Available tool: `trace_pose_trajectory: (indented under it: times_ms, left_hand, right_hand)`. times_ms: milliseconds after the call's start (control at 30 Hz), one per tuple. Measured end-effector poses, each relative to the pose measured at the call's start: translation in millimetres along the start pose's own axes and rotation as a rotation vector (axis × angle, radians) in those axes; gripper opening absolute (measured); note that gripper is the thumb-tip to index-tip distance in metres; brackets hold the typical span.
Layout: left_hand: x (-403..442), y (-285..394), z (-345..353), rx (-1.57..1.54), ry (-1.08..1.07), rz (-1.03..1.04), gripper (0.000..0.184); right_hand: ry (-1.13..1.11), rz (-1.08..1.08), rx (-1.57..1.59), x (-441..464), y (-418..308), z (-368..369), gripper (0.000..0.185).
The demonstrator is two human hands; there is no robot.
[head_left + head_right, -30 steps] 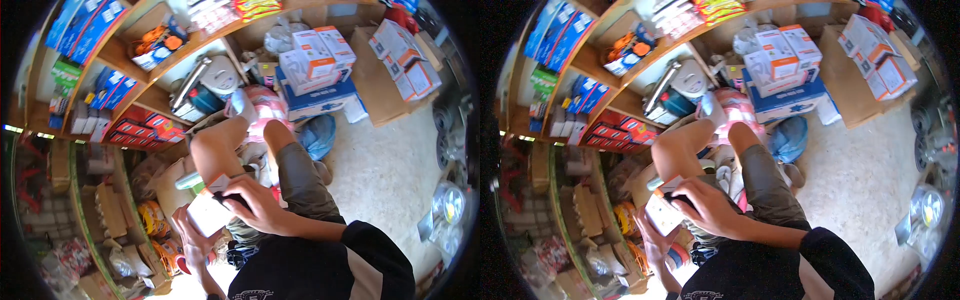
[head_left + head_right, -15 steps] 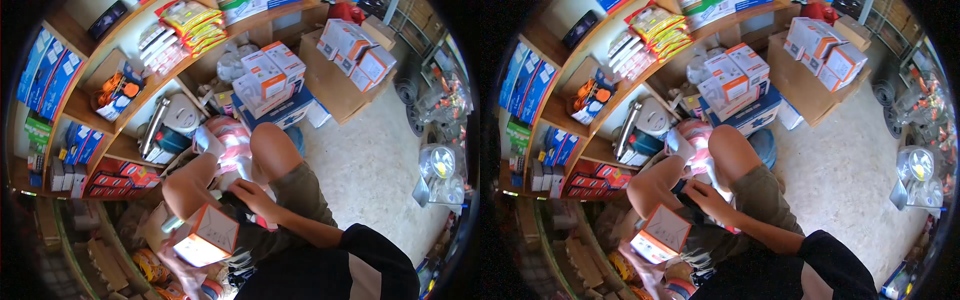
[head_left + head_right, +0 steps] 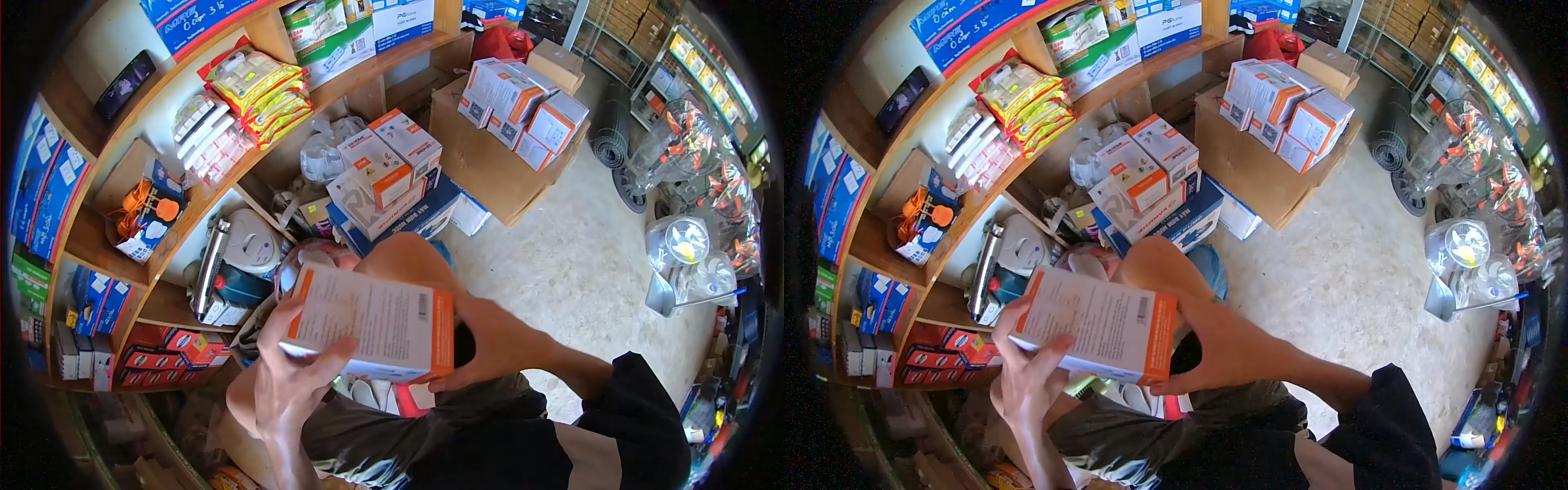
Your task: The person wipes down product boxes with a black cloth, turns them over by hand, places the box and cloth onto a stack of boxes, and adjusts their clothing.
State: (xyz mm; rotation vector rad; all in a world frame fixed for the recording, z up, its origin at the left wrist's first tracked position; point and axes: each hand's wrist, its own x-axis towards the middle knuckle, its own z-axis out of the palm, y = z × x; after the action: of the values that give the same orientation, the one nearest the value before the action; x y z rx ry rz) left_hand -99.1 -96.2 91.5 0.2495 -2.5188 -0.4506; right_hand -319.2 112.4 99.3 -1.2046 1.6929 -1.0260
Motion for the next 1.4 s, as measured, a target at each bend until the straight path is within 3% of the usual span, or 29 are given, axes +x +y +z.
trace_pose_trajectory:
  times_ms: [67,167,200,267,300,333,400,433,467,567,667,733,800,900,1200,1400]
  left_hand:
    - [13,-10,19,-0.056,0.023,0.038,0.064]
    - [19,-32,53,-0.243,0.116,0.046,0.066]
    - [20,-40,65,-0.317,0.164,0.064,0.07]
    - [19,-52,67,-0.259,0.177,-0.13,0.079]
    - [15,-58,67,-0.266,0.168,-0.146,0.095]
    - [11,-59,63,-0.216,0.085,-0.204,0.09]
    - [4,-58,50,-0.105,-0.08,-0.324,0.081]
    - [2,-59,49,-0.104,-0.053,-0.312,0.065]
    - [-3,-64,50,-0.132,-0.126,-0.327,0.061]
    - [-15,-70,52,-0.173,-0.271,-0.358,0.046]
    - [-29,-80,64,-0.196,-0.37,-0.422,0.045]
    - [-28,-77,61,-0.167,-0.47,-0.471,0.045]
    - [-29,-76,60,-0.138,-0.512,-0.497,0.046]
    - [-28,-79,59,-0.112,-0.556,-0.493,0.047]
    - [-30,-74,66,-0.092,-0.591,-0.449,0.051]
    - [-29,-70,68,-0.08,-0.674,-0.524,0.05]
  right_hand:
    - [0.106,0.031,-0.03,1,-3,-10,0.109]
    - [0.252,-0.129,-0.202,3,18,-35,0.098]
    - [0.371,-0.114,-0.195,3,23,-51,0.09]
    - [0.762,-0.045,-0.068,1,47,-96,0.075]
    - [0.977,-0.043,-0.027,-2,65,-127,0.068]
    - [0.99,-0.077,-0.053,1,35,-151,0.069]
    - [1.078,0.135,-0.085,-10,43,-236,0.077]
    - [1.161,0.166,-0.137,-9,51,-269,0.079]
    - [1.244,0.196,-0.191,-5,62,-299,0.082]
    - [1.129,0.305,-0.173,3,88,-378,0.076]
    - [1.12,0.266,-0.28,32,95,-393,0.065]
    - [1.102,0.267,-0.366,46,95,-395,0.069]
    - [1.238,0.359,-0.52,52,116,-426,0.07]
    - [1.249,0.33,-0.383,33,115,-415,0.068]
    - [1.282,0.454,-0.43,15,132,-402,0.103]
    - [1.34,0.59,-0.599,35,122,-379,0.128]
